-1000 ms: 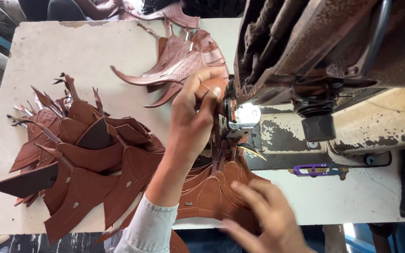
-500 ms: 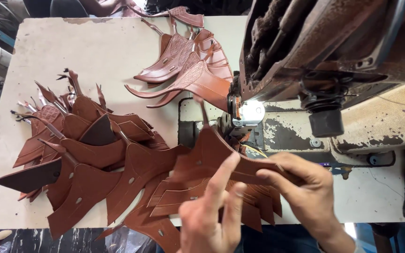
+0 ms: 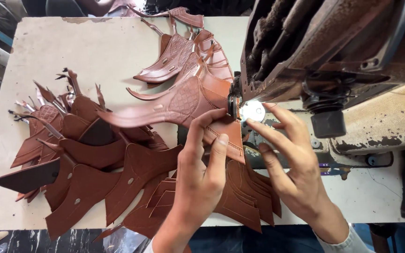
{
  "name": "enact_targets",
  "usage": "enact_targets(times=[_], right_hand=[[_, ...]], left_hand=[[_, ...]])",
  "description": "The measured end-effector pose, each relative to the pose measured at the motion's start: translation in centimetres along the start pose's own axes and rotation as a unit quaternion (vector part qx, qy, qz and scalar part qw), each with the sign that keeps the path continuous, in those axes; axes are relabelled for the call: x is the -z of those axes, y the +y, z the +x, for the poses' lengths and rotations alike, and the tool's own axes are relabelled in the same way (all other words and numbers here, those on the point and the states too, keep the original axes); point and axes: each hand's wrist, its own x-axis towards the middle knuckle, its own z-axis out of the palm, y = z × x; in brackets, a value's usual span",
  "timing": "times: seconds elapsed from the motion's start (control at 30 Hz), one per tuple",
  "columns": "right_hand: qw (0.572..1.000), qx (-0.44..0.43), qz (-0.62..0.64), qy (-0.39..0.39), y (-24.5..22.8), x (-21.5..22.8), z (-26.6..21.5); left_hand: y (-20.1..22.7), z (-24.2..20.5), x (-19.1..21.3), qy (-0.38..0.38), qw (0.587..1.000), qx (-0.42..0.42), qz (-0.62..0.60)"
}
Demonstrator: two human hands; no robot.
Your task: Stitching together leather shoe upper components using an industrial sewing machine.
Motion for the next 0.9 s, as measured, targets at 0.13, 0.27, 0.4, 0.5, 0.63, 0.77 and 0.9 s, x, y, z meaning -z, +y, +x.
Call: enact_targets(times=[0.13,0.27,0.4,0.5,0.63,0.77,0.9], right_hand=[[0.998,0.041,-0.020,-0.043,0.5,-0.2,-0.2],[0.997,0.037,-0.024,-0.063,0.6,-0.3,-0.3],[0.996,0.034,-0.035,-0.072,0.5,0.0,-0.2],[0.995,0.031,-0.040,-0.080,0.3,0.2,-0.2],[0.995,0.027,-0.043,-0.082,-0.2,0.3,-0.2],[0.995,0.023,-0.042,-0.084,-0.7,0.8,-0.5],[0.998,0.009,-0.016,-0.066,0.2,1.5,-3.3]], left_hand=[[-0.7,0.5,0.1,0.005,0.998,-0.013,0.060],[-0.9,0.8,0.1,-0.001,0.999,0.010,0.037],[-1.5,1.9,0.3,-0.020,0.998,0.001,-0.061],[-1.9,3.0,0.5,-0.028,0.999,-0.006,-0.025],[-2.6,4.7,0.6,-0.060,0.995,-0.044,-0.066],[-2.8,6.1,0.2,-0.050,0.997,-0.016,-0.059],[-2.1,6.5,0.0,-0.055,0.995,0.032,-0.075]])
